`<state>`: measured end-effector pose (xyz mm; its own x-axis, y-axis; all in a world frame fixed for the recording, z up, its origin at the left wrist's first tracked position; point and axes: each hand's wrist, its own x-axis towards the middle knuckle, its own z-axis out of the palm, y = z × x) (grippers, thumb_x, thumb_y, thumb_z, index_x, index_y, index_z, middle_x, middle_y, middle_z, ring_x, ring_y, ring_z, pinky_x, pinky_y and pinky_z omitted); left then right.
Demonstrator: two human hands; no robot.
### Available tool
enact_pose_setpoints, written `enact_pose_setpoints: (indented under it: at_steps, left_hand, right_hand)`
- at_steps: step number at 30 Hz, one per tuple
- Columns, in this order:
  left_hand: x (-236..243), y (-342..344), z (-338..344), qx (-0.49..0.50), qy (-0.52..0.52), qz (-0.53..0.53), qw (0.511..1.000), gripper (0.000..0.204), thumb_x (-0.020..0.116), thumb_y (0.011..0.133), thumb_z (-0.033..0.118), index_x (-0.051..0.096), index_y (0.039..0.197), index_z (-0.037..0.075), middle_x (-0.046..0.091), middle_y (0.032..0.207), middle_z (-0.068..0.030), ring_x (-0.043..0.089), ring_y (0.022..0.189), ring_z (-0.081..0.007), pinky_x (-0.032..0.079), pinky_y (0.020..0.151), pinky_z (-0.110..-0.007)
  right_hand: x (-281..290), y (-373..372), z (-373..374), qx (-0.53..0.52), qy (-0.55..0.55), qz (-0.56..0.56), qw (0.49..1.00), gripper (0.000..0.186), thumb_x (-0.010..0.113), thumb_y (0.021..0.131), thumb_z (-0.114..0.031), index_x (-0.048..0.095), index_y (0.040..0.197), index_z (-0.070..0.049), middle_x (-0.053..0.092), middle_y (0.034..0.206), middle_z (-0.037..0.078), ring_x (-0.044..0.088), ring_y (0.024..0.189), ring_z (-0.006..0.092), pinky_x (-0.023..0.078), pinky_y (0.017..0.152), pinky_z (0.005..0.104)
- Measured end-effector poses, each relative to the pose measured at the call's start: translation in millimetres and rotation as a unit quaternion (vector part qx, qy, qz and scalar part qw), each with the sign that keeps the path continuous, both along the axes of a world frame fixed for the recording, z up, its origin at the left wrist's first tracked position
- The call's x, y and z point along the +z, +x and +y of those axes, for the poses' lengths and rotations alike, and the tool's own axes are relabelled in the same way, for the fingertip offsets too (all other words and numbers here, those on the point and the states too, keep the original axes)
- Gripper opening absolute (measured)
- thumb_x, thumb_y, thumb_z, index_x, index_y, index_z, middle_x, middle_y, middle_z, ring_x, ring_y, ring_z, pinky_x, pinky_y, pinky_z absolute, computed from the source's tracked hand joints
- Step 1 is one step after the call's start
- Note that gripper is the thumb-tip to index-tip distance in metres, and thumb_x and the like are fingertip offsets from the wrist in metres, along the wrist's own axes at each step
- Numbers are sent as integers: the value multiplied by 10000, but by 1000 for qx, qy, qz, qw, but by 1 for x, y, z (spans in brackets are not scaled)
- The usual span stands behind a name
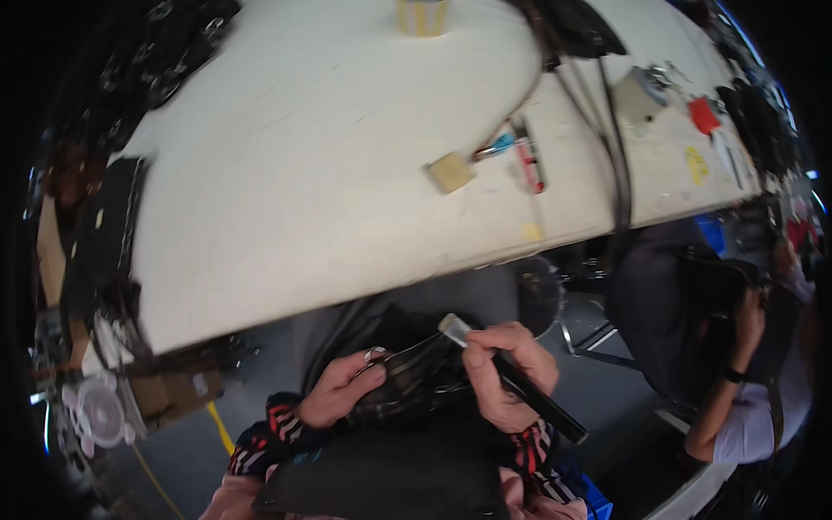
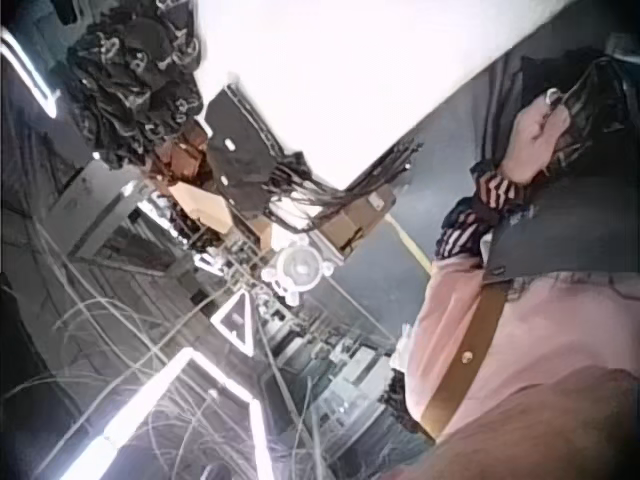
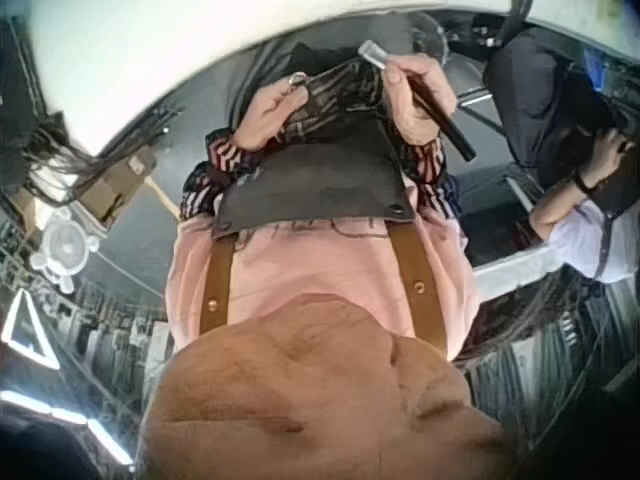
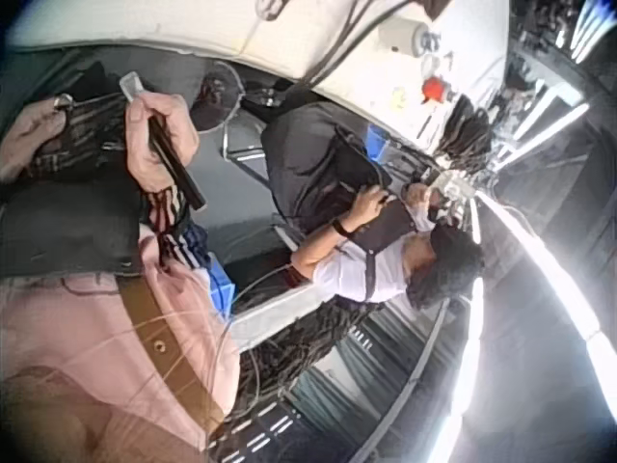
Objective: Applying edge paint or dye to the edges of leather bags and straps at a finishing station.
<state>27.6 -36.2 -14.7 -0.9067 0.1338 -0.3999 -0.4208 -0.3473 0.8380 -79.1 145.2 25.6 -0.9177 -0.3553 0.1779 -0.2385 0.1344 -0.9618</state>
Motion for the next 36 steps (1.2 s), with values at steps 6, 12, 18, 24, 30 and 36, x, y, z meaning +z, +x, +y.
enact_pose_setpoints:
  at_steps: [6, 12, 18, 24, 30, 36]
  left_hand:
    - [2, 26, 5, -7, 8, -16, 1000, 271, 388, 942, 158, 472, 1139, -7, 490, 879, 50, 390, 771, 10, 348, 683, -146]
    - [16, 22, 14, 12, -34, 15, 999, 261, 389, 943, 182, 479, 1119, 12, 418, 726, 45, 334, 626, -15, 317, 540, -168]
    - [7, 25, 22, 3, -60, 10, 998, 276, 389, 940, 172, 462, 1154, 12, 492, 825, 11, 404, 736, -38, 369, 663, -175]
    - [5, 21, 23, -4, -92, 35, 995, 273, 392, 935, 152, 460, 1161, 15, 519, 853, -11, 433, 760, -54, 381, 699, -191]
    - [3, 23, 23, 36, -110, 31, 993, 257, 416, 922, 151, 480, 1145, 40, 449, 689, 13, 387, 621, -44, 347, 564, -192]
    - [1, 24, 24, 20, -111, 25, 993, 255, 421, 920, 155, 486, 1133, 32, 478, 729, -9, 407, 646, -50, 366, 585, -199]
  right_hand:
    - [-16, 28, 2, -16, 6, -56, 998, 24, 571, 794, 2, 549, 787, -5, 539, 641, 47, 496, 550, 70, 390, 520, 201]
    - [-13, 33, -6, 165, 10, 64, 984, 112, 636, 687, 33, 569, 755, -26, 565, 622, 72, 550, 546, 189, 420, 518, 262]
    - [-25, 25, -3, 51, 124, -76, 988, 131, 653, 646, 33, 562, 697, -47, 531, 591, 63, 531, 513, 219, 412, 479, 279]
    - [-36, 28, -5, 95, 71, 39, 992, 103, 623, 669, 43, 566, 699, -37, 527, 586, 65, 535, 494, 190, 416, 487, 260]
    - [-23, 36, -9, 177, 38, 63, 981, 109, 653, 670, 19, 572, 715, -38, 535, 602, 71, 537, 510, 238, 419, 489, 283]
    - [-19, 34, -4, 157, 44, 86, 983, 106, 633, 678, 27, 563, 723, -40, 540, 605, 83, 541, 498, 214, 424, 502, 276]
